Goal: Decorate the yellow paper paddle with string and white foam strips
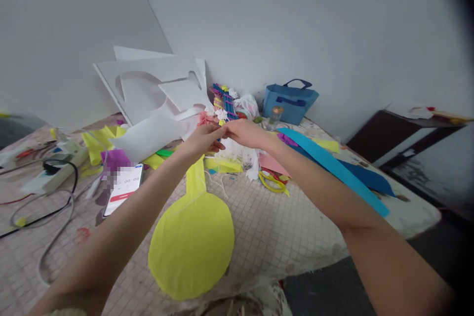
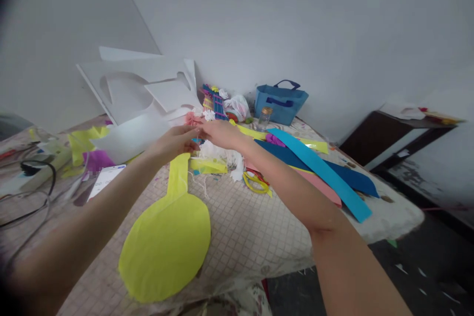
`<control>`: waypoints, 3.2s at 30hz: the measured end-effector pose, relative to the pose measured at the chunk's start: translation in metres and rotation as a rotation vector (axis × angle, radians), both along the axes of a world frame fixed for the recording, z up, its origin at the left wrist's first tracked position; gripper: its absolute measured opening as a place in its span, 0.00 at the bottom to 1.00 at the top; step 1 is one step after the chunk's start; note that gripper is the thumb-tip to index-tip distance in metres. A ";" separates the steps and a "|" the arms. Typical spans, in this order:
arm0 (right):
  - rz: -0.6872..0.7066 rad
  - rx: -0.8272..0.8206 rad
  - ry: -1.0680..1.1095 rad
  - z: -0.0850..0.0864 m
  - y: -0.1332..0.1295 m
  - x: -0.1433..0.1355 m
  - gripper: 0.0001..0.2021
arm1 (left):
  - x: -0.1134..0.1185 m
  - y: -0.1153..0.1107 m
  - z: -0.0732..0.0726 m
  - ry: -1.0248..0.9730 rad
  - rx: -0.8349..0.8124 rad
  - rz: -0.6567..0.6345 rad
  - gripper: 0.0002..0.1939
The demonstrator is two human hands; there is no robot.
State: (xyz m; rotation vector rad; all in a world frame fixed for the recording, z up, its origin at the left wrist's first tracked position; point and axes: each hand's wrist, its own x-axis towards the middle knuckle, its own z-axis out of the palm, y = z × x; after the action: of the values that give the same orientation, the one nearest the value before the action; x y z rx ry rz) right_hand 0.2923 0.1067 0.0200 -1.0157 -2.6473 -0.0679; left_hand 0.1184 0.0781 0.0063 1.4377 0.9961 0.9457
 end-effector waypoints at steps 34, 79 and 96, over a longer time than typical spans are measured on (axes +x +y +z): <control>-0.003 -0.261 0.280 -0.066 -0.035 0.005 0.10 | -0.072 -0.055 -0.018 0.567 0.332 0.166 0.16; -0.283 0.084 0.410 -0.118 0.032 0.096 0.11 | -0.106 -0.106 0.055 -0.576 0.394 0.413 0.18; -0.133 -0.019 0.180 -0.077 0.001 0.056 0.18 | -0.044 -0.061 -0.034 0.620 0.378 0.178 0.11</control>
State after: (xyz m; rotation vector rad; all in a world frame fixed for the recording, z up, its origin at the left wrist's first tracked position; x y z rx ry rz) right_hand 0.3479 0.1080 -0.0569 -1.1467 -2.4215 0.0186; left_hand 0.0741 0.0167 -0.0279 2.0571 1.4697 0.8578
